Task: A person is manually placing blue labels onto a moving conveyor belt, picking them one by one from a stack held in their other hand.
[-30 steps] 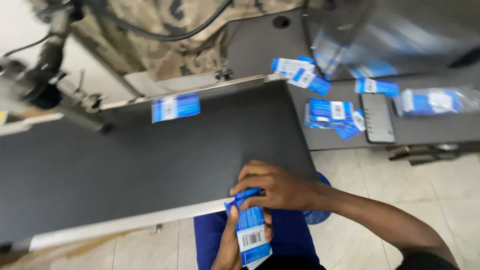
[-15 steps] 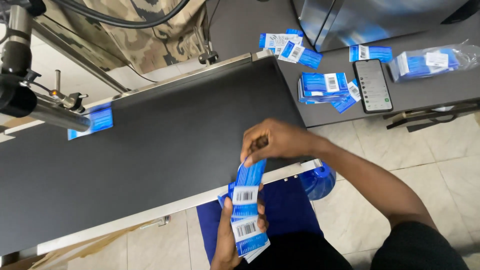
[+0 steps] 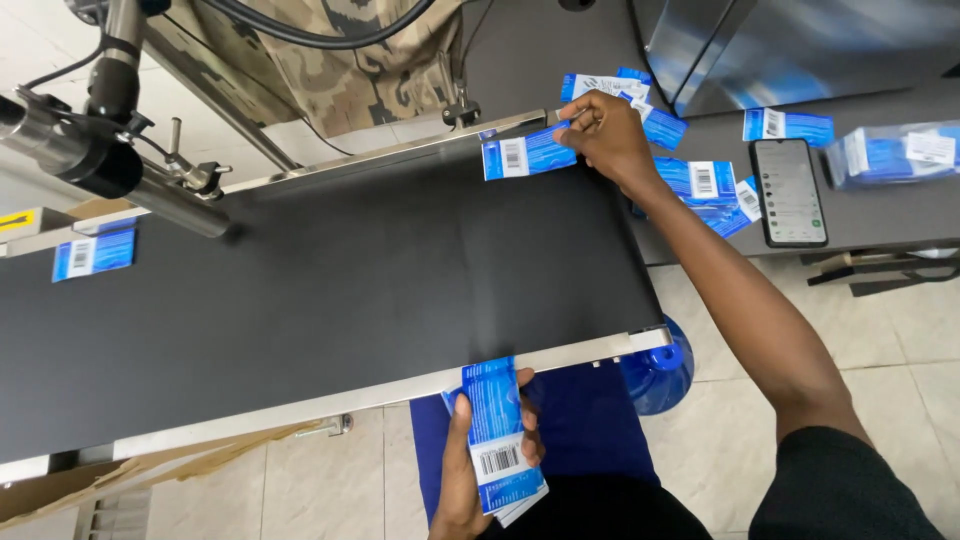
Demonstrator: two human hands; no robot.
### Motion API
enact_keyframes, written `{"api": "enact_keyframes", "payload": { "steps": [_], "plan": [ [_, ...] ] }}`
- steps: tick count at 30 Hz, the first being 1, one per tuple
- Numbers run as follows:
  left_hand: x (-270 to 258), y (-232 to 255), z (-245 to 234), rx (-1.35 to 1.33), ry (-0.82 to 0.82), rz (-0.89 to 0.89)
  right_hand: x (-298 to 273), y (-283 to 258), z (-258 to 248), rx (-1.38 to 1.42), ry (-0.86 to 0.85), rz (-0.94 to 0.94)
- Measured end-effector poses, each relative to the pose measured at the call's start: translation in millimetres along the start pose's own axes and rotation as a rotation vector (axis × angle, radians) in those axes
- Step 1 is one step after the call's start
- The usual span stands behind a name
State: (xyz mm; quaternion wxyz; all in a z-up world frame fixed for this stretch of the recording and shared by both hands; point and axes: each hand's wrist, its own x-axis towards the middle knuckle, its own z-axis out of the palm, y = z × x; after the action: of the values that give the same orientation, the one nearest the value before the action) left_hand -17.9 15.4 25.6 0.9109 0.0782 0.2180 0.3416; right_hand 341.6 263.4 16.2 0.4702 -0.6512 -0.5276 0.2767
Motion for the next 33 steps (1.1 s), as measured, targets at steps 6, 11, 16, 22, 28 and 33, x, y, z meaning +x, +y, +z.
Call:
{"api": "enact_keyframes", "payload": {
  "steps": [6,11,16,22,28,33],
  "plan": [
    [4,3,-1,0.033,0.001,0.037,17,17,19,-0.317,0.039,-0.184],
    [11,5,-2,0.018,-0.008,0.035,-26,-29,18,-0.517,0.005,-0.384],
    [22,2,-3,-0.009,-0.031,0.046,-129,-104,25,-0.143,-0.478,-0.348],
    [25,-12,-4,0.017,-0.042,-0.012,-179,-126,25,-0.076,-0.787,-0.248],
    [22,-7,5,-0.031,-0.09,-0.064,-162,-134,13,-0.095,-0.699,-0.192],
    [20,-5,6,-0.005,-0.088,-0.034,-152,-131,18,-0.058,-0.822,0.089]
  ]
}}
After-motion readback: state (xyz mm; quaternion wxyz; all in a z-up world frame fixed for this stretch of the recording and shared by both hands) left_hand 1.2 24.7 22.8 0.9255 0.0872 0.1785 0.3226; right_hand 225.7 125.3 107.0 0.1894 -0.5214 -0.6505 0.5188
